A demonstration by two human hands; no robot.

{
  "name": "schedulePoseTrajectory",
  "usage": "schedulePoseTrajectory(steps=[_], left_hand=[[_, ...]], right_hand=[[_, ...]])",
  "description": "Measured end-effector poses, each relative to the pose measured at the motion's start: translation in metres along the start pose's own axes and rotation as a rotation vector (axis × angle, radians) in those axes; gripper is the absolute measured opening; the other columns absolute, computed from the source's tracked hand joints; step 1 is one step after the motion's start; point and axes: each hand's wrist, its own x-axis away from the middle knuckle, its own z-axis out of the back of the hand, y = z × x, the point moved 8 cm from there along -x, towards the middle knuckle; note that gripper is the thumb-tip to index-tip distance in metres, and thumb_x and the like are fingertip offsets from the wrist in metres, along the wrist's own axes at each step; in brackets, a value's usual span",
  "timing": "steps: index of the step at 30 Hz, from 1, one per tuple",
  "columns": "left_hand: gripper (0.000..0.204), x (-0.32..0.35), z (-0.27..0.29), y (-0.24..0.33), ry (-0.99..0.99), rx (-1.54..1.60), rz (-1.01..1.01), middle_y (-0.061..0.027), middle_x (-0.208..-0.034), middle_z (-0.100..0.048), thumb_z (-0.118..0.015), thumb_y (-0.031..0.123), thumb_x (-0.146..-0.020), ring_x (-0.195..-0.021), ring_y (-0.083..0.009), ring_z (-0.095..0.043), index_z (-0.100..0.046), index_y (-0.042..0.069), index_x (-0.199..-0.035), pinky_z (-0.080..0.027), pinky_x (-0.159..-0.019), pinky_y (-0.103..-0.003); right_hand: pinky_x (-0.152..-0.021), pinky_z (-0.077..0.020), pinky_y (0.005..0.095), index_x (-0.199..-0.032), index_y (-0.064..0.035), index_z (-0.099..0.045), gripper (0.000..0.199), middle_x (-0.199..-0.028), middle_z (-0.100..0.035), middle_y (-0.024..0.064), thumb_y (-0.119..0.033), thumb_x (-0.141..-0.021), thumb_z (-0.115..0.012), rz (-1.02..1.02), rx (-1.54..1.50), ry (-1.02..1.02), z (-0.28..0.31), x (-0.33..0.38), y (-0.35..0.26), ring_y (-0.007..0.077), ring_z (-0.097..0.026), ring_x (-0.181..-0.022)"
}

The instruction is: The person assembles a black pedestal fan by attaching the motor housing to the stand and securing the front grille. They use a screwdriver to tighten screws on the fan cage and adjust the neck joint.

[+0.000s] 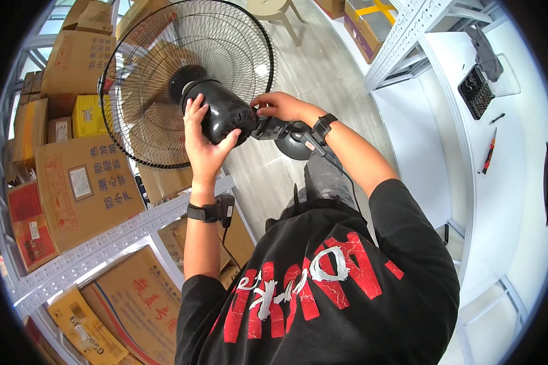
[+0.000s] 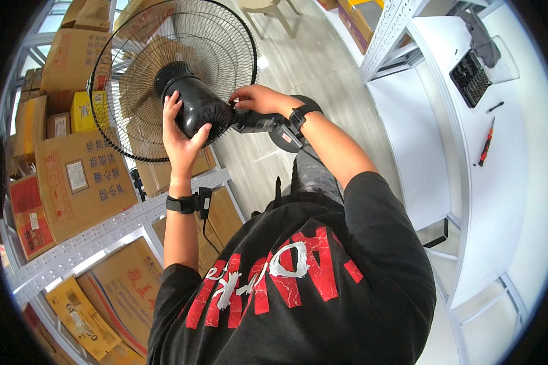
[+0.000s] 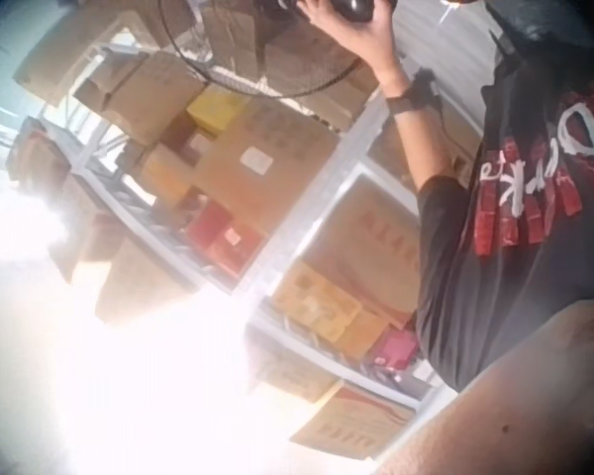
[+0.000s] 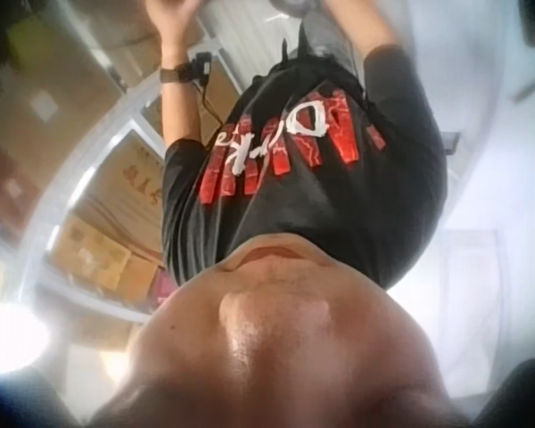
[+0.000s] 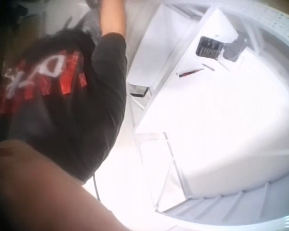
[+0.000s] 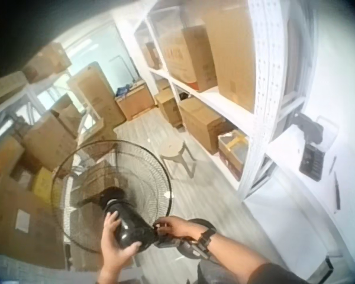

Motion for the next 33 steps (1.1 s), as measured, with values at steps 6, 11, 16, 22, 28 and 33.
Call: schedulePoseTrajectory(steps=[6,11,16,22,28,33], left_hand=[[0.089,-0.009,-0.008,0.009,-0.043,-0.012,0.049,-0.0181,-0.156,-0.048,-0.099,0.026,-0.063,-0.153,-0.0447,-0.033,-0.050,0.005,-0.136,-0.030,-0.123,-0.056],[0.084,0.004,-0.012,0.014,0.022,-0.080,-0.012,-0.0178,-0.155,-0.050,-0.097,0.026,-0.065,-0.152,-0.0461,-0.034,-0.052,0.006,-0.133,-0.021,-0.123,-0.066],[0.081,0.011,-0.020,0.031,0.028,-0.189,-0.084,-0.0174,-0.152,-0.053,-0.095,0.021,-0.067,-0.152,-0.0444,-0.036,-0.052,0.006,-0.133,-0.017,-0.123,-0.066],[0.072,0.024,-0.033,0.046,0.071,-0.199,-0.146,-0.0143,-0.151,-0.050,-0.094,0.024,-0.067,-0.149,-0.0428,-0.040,-0.057,0.010,-0.127,-0.008,-0.117,-0.079],[0.072,0.027,-0.037,0.050,0.066,-0.255,-0.121,-0.0131,-0.151,-0.051,-0.093,0.021,-0.067,-0.149,-0.0415,-0.041,-0.055,0.012,-0.127,-0.008,-0.119,-0.076],[0.069,0.035,-0.042,0.050,0.078,-0.268,-0.151,-0.0124,-0.149,-0.052,-0.093,0.020,-0.067,-0.149,-0.0388,-0.042,-0.057,0.012,-0.125,-0.006,-0.119,-0.076]], right_hand=[[-0.096,-0.0529,0.0388,-0.134,-0.0078,-0.065,0.034,-0.115,-0.074,0.0116,-0.021,-0.103,-0.065,-0.038,0.012,0.087,-0.001,0.006,0.005,0.0236,-0.069,-0.104],[-0.078,-0.0574,0.0361,-0.138,-0.0118,-0.063,0.035,-0.105,-0.075,0.0109,-0.021,-0.104,-0.064,-0.190,-0.157,0.067,-0.011,0.013,0.009,0.0190,-0.069,-0.079],[-0.072,-0.0580,0.0338,-0.140,-0.0077,-0.062,0.037,-0.104,-0.075,0.0110,-0.018,-0.105,-0.061,-0.128,-0.132,0.087,-0.011,0.014,0.007,0.0166,-0.069,-0.074],[-0.078,-0.0598,0.0327,-0.140,-0.0046,-0.063,0.037,-0.107,-0.076,0.0129,-0.012,-0.105,-0.056,-0.125,-0.227,0.082,-0.012,0.013,0.017,0.0166,-0.072,-0.081],[-0.081,-0.0599,0.0329,-0.140,-0.0032,-0.064,0.037,-0.108,-0.076,0.0130,-0.010,-0.104,-0.056,-0.155,-0.176,0.095,-0.011,0.014,0.012,0.0170,-0.072,-0.086],[-0.091,-0.0572,0.0345,-0.139,-0.0031,-0.064,0.040,-0.115,-0.076,0.0143,-0.009,-0.100,-0.061,-0.114,-0.146,0.108,-0.015,0.009,0.016,0.0210,-0.073,-0.101]])
